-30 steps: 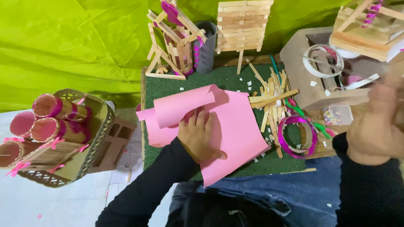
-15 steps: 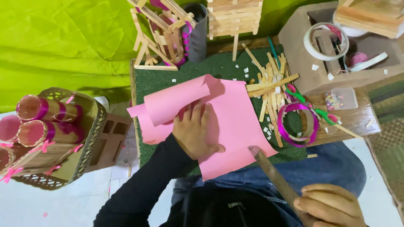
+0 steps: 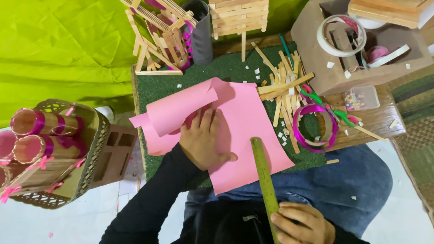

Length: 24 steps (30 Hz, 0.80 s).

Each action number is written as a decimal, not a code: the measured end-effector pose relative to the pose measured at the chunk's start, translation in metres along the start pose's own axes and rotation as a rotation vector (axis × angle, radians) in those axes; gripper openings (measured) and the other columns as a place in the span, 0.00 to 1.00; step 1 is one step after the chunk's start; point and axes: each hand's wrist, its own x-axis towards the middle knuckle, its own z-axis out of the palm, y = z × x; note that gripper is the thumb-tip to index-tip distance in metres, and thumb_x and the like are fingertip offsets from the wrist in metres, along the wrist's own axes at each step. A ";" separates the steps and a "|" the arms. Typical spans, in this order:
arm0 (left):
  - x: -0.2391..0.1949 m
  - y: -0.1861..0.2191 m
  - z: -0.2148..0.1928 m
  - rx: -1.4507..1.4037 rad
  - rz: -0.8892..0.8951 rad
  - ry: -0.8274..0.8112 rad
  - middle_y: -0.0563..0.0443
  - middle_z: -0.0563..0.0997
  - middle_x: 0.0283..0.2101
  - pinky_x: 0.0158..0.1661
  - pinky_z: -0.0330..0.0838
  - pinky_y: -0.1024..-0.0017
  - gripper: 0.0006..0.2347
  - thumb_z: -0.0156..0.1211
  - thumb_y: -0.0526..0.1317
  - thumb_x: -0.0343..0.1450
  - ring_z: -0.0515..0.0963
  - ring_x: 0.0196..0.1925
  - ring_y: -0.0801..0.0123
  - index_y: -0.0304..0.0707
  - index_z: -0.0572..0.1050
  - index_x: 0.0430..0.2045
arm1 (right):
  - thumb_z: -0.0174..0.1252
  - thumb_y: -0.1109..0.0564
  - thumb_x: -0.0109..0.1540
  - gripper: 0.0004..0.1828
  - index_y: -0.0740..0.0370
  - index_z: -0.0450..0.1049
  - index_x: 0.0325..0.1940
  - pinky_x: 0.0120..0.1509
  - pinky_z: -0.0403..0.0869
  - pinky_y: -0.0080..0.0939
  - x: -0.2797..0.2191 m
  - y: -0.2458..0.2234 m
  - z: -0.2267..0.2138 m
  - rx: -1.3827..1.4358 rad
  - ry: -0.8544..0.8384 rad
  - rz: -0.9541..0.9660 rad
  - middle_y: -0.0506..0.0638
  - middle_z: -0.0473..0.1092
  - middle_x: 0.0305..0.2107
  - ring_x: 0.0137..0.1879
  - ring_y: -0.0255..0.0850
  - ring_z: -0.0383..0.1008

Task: Assembling and decorating small wooden structures using popsicle sticks and pink paper

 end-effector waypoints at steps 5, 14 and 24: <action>-0.001 -0.001 0.008 -0.007 0.017 0.093 0.34 0.64 0.68 0.53 0.60 0.44 0.59 0.56 0.84 0.55 0.69 0.62 0.44 0.31 0.58 0.69 | 0.60 0.55 0.63 0.10 0.57 0.71 0.47 0.65 0.76 0.58 0.003 0.019 0.019 0.021 -0.181 0.039 0.55 0.74 0.55 0.59 0.51 0.77; 0.008 0.006 -0.016 -0.207 0.183 -0.052 0.35 0.53 0.74 0.54 0.58 0.24 0.49 0.71 0.63 0.58 0.52 0.74 0.36 0.46 0.52 0.73 | 0.59 0.61 0.52 0.11 0.56 0.76 0.39 0.70 0.60 0.58 0.050 0.025 0.025 -0.118 -0.151 0.305 0.47 0.75 0.55 0.49 0.40 0.71; 0.023 0.017 -0.019 -0.070 0.178 -0.149 0.43 0.55 0.72 0.47 0.68 0.26 0.44 0.66 0.70 0.60 0.53 0.72 0.28 0.52 0.58 0.68 | 0.66 0.46 0.54 0.29 0.57 0.75 0.57 0.73 0.63 0.58 0.055 0.022 0.013 0.031 -0.216 0.353 0.59 0.67 0.60 0.63 0.52 0.69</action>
